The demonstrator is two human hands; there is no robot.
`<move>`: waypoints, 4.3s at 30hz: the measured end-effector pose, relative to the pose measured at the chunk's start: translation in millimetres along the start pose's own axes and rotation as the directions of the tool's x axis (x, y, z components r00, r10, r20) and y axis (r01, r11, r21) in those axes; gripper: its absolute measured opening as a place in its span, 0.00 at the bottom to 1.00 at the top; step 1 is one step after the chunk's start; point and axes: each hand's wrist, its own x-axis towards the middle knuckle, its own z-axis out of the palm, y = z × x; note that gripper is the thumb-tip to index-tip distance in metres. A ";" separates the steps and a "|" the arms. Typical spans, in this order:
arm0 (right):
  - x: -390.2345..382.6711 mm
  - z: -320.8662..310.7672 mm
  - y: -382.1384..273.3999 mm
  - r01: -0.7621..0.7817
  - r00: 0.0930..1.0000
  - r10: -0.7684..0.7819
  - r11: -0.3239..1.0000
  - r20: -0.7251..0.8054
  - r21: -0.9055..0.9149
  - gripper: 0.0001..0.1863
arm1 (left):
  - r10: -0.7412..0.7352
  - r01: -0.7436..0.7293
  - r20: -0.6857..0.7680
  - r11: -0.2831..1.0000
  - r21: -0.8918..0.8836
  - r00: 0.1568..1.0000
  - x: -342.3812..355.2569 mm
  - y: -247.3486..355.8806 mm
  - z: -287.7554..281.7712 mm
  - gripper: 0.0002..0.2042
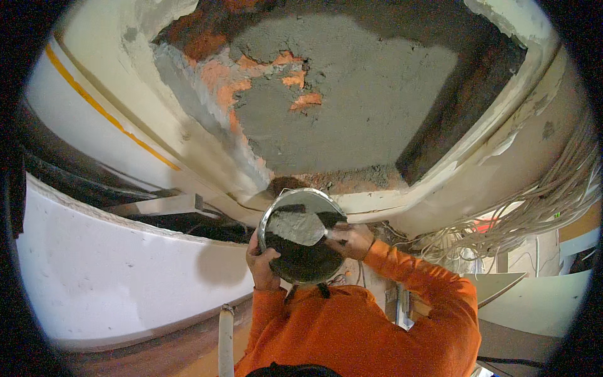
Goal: The person mixes a grey cement-like substance in a metal bowl using a trowel and applies it to a damaged section of a wall. The person scoops the mixture and spreads it over exposed bricks to fill the hole.
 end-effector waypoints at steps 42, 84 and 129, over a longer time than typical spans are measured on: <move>204.3 -182.9 18.6 0.080 0.990 -0.034 0.936 0.140 -0.343 0.20 | -0.027 0.025 -0.089 0.999 -0.023 0.996 15.1 -18.4 3.5 0.30; 35.2 -37.0 1.5 0.448 0.683 0.008 0.786 0.730 -0.427 0.09 | 0.068 -0.097 0.208 0.986 0.132 0.976 0.4 14.8 40.2 0.34; 68.4 -118.7 7.1 0.386 0.921 -0.388 0.922 -0.047 -0.035 0.16 | 0.104 -0.129 -0.207 0.986 -0.107 0.973 -53.0 11.7 29.3 0.31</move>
